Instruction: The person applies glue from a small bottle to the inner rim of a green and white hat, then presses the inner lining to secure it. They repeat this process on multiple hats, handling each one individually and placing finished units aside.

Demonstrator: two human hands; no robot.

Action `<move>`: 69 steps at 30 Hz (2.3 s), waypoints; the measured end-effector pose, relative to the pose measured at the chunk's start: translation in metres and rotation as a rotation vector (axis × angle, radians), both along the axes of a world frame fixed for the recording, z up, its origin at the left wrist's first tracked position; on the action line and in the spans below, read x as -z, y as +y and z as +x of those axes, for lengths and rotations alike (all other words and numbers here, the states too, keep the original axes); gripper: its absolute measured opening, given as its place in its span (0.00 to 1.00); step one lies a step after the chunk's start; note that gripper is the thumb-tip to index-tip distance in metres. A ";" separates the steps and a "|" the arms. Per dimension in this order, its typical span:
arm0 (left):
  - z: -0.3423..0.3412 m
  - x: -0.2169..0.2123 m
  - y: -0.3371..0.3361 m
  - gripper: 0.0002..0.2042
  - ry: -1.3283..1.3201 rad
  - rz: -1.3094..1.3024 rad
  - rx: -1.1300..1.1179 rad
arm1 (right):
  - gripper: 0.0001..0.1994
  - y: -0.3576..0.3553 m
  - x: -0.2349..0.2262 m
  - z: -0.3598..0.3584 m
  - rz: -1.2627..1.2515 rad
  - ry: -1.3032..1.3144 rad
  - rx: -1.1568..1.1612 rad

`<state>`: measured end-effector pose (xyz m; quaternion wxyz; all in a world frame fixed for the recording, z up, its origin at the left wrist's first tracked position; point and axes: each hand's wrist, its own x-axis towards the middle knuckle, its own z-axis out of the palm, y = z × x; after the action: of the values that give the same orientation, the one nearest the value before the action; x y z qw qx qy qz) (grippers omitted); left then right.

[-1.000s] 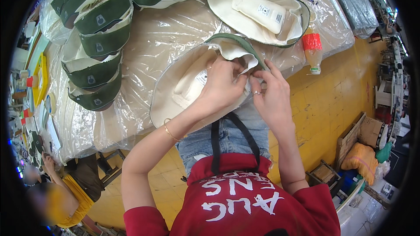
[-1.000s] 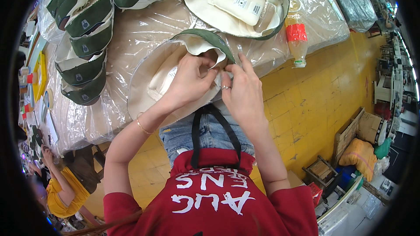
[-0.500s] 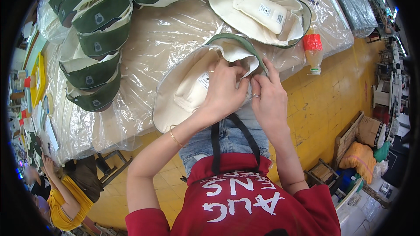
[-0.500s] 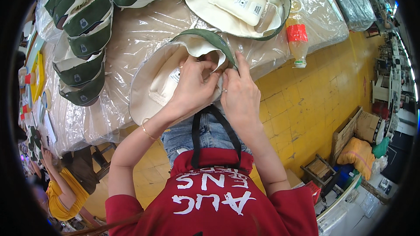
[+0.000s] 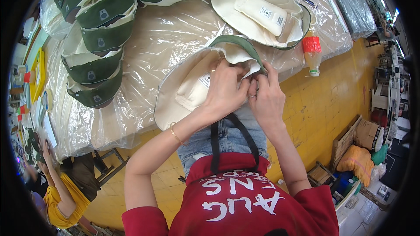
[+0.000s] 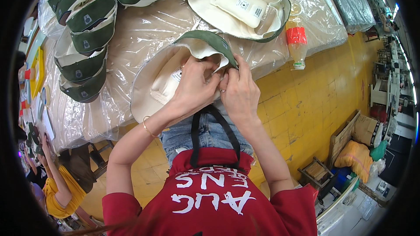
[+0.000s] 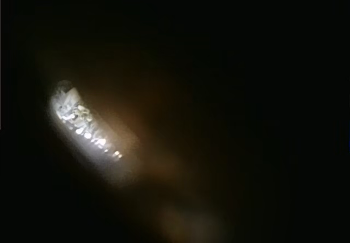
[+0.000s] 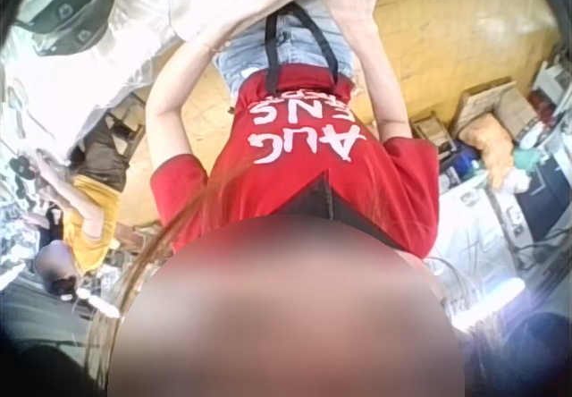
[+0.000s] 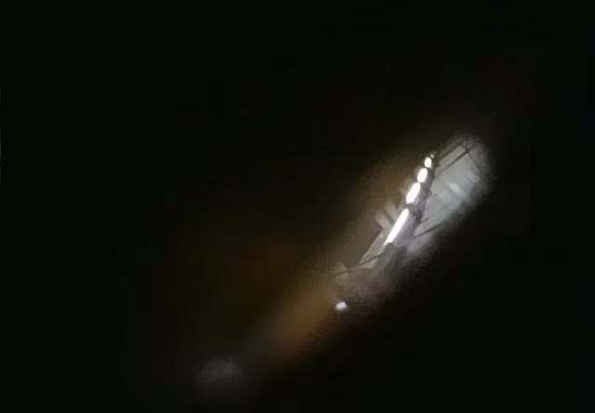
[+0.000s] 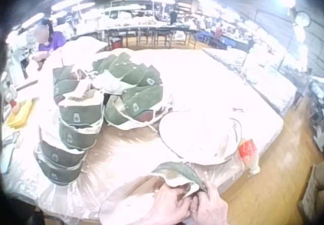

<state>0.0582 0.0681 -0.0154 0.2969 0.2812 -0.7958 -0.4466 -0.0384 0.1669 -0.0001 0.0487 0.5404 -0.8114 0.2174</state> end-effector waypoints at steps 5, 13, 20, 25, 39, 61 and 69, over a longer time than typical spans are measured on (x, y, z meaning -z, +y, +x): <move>0.002 -0.003 -0.010 0.11 -0.105 0.184 0.109 | 0.05 0.003 -0.003 0.001 0.005 -0.088 0.057; 0.000 -0.001 -0.003 0.09 -0.068 0.101 0.035 | 0.06 0.003 -0.010 0.001 0.039 -0.146 0.049; -0.002 0.003 0.000 0.09 -0.073 0.080 0.024 | 0.05 -0.001 -0.002 0.000 0.015 0.038 0.016; 0.000 0.003 -0.002 0.09 -0.037 0.092 0.030 | 0.05 0.002 0.001 0.000 0.060 0.015 0.021; 0.003 -0.009 -0.014 0.11 -0.090 0.210 0.108 | 0.06 0.002 0.003 0.007 -0.087 -0.063 0.076; -0.003 -0.001 -0.005 0.09 -0.075 0.154 0.010 | 0.06 -0.004 0.011 0.002 0.018 0.137 0.045; -0.005 0.000 -0.012 0.09 -0.062 0.044 -0.019 | 0.06 -0.010 0.008 -0.006 -0.002 -0.015 0.054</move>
<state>0.0528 0.0560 -0.0151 0.2702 0.3089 -0.7919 -0.4521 -0.0440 0.1568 -0.0081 0.0490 0.5168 -0.8257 0.2208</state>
